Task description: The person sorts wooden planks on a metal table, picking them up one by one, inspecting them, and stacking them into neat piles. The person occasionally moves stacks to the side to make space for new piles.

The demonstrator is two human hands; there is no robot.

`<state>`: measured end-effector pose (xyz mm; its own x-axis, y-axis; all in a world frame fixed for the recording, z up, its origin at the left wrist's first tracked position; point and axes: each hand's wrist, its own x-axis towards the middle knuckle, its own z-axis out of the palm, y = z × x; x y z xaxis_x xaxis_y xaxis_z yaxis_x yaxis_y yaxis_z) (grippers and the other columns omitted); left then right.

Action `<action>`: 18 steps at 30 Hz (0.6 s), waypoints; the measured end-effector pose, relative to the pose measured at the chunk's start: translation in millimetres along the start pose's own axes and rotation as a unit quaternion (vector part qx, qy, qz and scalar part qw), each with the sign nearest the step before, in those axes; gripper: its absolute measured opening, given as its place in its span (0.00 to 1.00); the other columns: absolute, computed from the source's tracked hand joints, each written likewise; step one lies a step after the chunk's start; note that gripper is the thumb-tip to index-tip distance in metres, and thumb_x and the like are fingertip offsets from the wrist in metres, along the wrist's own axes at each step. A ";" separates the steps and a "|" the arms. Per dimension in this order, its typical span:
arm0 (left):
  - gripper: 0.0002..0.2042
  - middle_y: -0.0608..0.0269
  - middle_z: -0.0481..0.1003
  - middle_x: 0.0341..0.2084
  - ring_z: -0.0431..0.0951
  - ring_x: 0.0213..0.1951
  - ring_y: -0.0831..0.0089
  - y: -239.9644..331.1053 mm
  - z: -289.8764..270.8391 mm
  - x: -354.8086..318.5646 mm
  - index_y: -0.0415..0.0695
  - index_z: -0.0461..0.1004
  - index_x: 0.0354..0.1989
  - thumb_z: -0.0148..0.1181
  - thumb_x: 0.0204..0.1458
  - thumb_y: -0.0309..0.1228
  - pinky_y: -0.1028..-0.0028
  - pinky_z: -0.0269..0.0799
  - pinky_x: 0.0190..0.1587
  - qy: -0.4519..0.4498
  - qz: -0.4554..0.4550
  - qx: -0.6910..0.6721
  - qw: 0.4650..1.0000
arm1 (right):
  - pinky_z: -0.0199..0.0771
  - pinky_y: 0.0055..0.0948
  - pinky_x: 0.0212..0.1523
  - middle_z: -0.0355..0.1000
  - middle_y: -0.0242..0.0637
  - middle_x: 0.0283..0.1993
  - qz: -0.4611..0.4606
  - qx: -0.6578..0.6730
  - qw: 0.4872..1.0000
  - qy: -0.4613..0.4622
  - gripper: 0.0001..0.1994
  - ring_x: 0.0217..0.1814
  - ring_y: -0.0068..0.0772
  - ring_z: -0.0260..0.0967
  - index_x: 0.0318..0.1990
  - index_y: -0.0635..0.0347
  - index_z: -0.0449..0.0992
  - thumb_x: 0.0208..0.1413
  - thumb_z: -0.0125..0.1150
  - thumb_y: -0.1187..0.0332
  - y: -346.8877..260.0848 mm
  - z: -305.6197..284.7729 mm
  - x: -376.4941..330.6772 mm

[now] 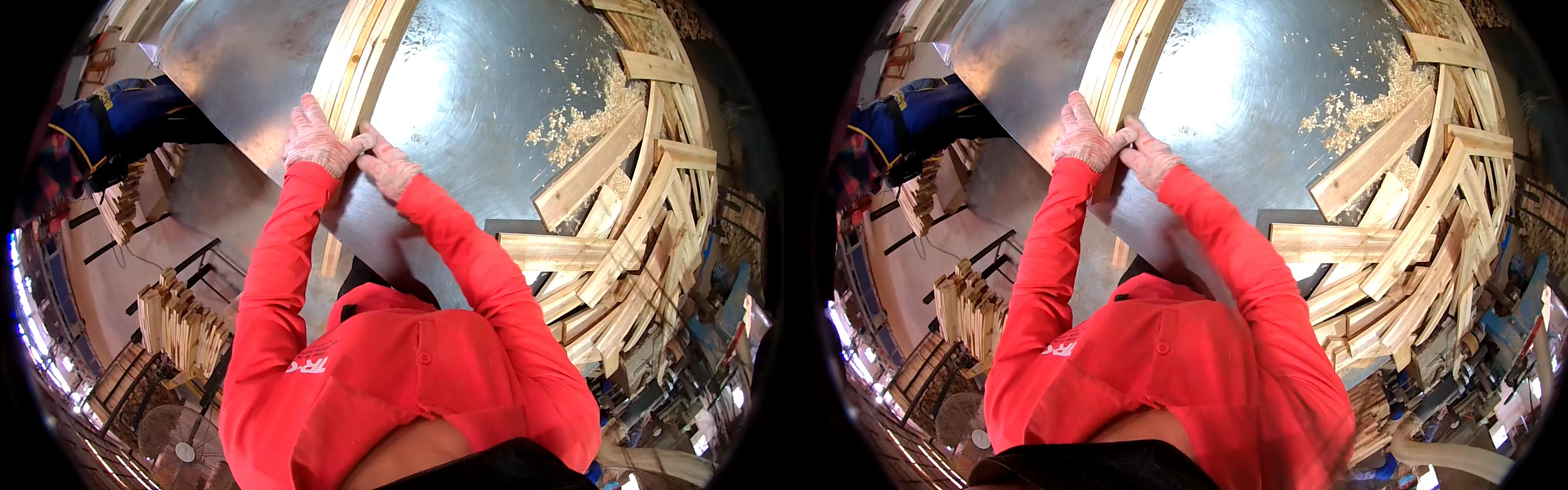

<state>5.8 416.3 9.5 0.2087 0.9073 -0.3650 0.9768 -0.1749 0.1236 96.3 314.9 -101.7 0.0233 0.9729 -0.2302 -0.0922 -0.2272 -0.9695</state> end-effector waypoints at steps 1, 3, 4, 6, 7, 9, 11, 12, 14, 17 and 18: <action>0.60 0.39 0.66 0.56 0.69 0.59 0.47 -6.7 2.0 2.0 0.39 0.39 0.71 0.68 0.37 0.60 0.57 0.68 0.56 -0.007 -0.003 -0.016 1.000 | 0.47 0.30 0.73 0.55 0.55 0.70 0.060 -0.082 0.992 -0.080 0.37 0.76 0.45 0.48 0.72 0.65 0.45 0.61 0.54 0.61 -26.5 -23.7 -7.8; 0.61 0.39 0.66 0.56 0.69 0.58 0.47 -13.9 2.0 5.0 0.39 0.39 0.71 0.69 0.36 0.60 0.58 0.68 0.57 -0.035 -0.011 -0.005 0.999 | 0.52 0.32 0.70 0.59 0.56 0.68 0.130 -0.187 0.970 -0.084 0.35 0.72 0.45 0.55 0.71 0.65 0.50 0.61 0.54 0.58 -31.5 -53.7 -34.3; 0.61 0.39 0.66 0.56 0.69 0.57 0.46 -15.1 1.6 8.6 0.39 0.39 0.71 0.69 0.35 0.61 0.58 0.68 0.57 -0.044 -0.015 -0.003 0.999 | 0.55 0.33 0.69 0.61 0.57 0.66 0.136 -0.214 0.967 -0.013 0.34 0.70 0.46 0.59 0.70 0.65 0.55 0.61 0.54 0.56 -27.5 -63.7 -40.2; 0.59 0.41 0.68 0.53 0.69 0.57 0.47 -30.8 1.5 8.4 0.39 0.41 0.70 0.69 0.36 0.60 0.57 0.68 0.56 -0.026 -0.007 0.009 1.000 | 0.56 0.34 0.68 0.59 0.59 0.68 0.190 -0.092 0.974 0.078 0.36 0.68 0.49 0.61 0.68 0.68 0.58 0.59 0.53 0.50 -34.9 -83.6 -31.3; 0.58 0.42 0.69 0.52 0.70 0.56 0.48 -34.6 3.5 9.9 0.40 0.43 0.70 0.69 0.36 0.59 0.56 0.68 0.56 -0.019 0.001 0.014 1.000 | 0.56 0.35 0.68 0.58 0.60 0.68 0.189 -0.118 0.969 0.106 0.40 0.67 0.51 0.61 0.68 0.69 0.57 0.58 0.53 0.45 -39.8 -86.4 -17.3; 0.58 0.38 0.66 0.56 0.68 0.58 0.46 -35.3 -4.2 9.8 0.38 0.41 0.71 0.67 0.39 0.59 0.59 0.66 0.59 -0.027 0.031 -0.008 0.999 | 0.58 0.35 0.67 0.59 0.59 0.67 0.196 -0.173 0.954 0.144 0.46 0.66 0.52 0.63 0.69 0.69 0.53 0.53 0.55 0.39 -52.0 -82.0 22.4; 0.58 0.34 0.61 0.61 0.65 0.62 0.44 -40.2 -6.3 7.1 0.35 0.39 0.72 0.66 0.41 0.58 0.61 0.62 0.63 -0.040 0.057 -0.027 0.997 | 0.60 0.36 0.66 0.63 0.57 0.65 0.230 -0.212 0.940 0.136 0.54 0.65 0.53 0.64 0.71 0.67 0.46 0.47 0.60 0.36 -62.7 -48.8 66.4; 0.59 0.34 0.60 0.62 0.64 0.62 0.44 -47.7 -2.1 9.1 0.35 0.38 0.72 0.66 0.41 0.59 0.61 0.61 0.63 -0.029 0.069 -0.046 0.996 | 0.61 0.36 0.65 0.65 0.56 0.64 0.235 -0.202 0.942 0.126 0.58 0.64 0.53 0.65 0.72 0.66 0.42 0.45 0.63 0.34 -68.7 -33.7 79.5; 0.60 0.34 0.59 0.63 0.62 0.64 0.44 -63.4 8.6 16.1 0.34 0.38 0.71 0.67 0.40 0.59 0.61 0.61 0.64 -0.006 0.097 -0.081 0.992 | 0.63 0.35 0.64 0.69 0.53 0.61 0.122 -0.059 0.984 0.116 0.55 0.63 0.48 0.67 0.70 0.66 0.49 0.42 0.71 0.41 -66.6 -33.4 85.0; 0.58 0.36 0.60 0.63 0.63 0.64 0.45 -65.0 -6.0 21.3 0.37 0.38 0.72 0.68 0.41 0.57 0.62 0.61 0.63 -0.011 0.088 -0.117 0.989 | 0.70 0.32 0.56 0.75 0.46 0.52 0.154 0.010 0.985 0.077 0.38 0.53 0.40 0.72 0.61 0.68 0.64 0.48 0.70 0.52 -26.0 -58.8 76.7; 0.58 0.37 0.60 0.63 0.63 0.64 0.45 -63.9 -7.0 20.4 0.38 0.38 0.72 0.68 0.41 0.56 0.62 0.61 0.63 -0.019 0.093 -0.133 0.987 | 0.72 0.31 0.54 0.76 0.45 0.49 0.215 0.068 0.973 0.049 0.33 0.49 0.37 0.74 0.57 0.68 0.68 0.49 0.69 0.54 -8.8 -72.9 68.8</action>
<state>-52.7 448.7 0.7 0.3903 0.8531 -0.3463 0.8748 -0.2264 0.4282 171.4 380.7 -115.3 0.0473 0.7789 -0.6254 -0.2459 -0.5977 -0.7631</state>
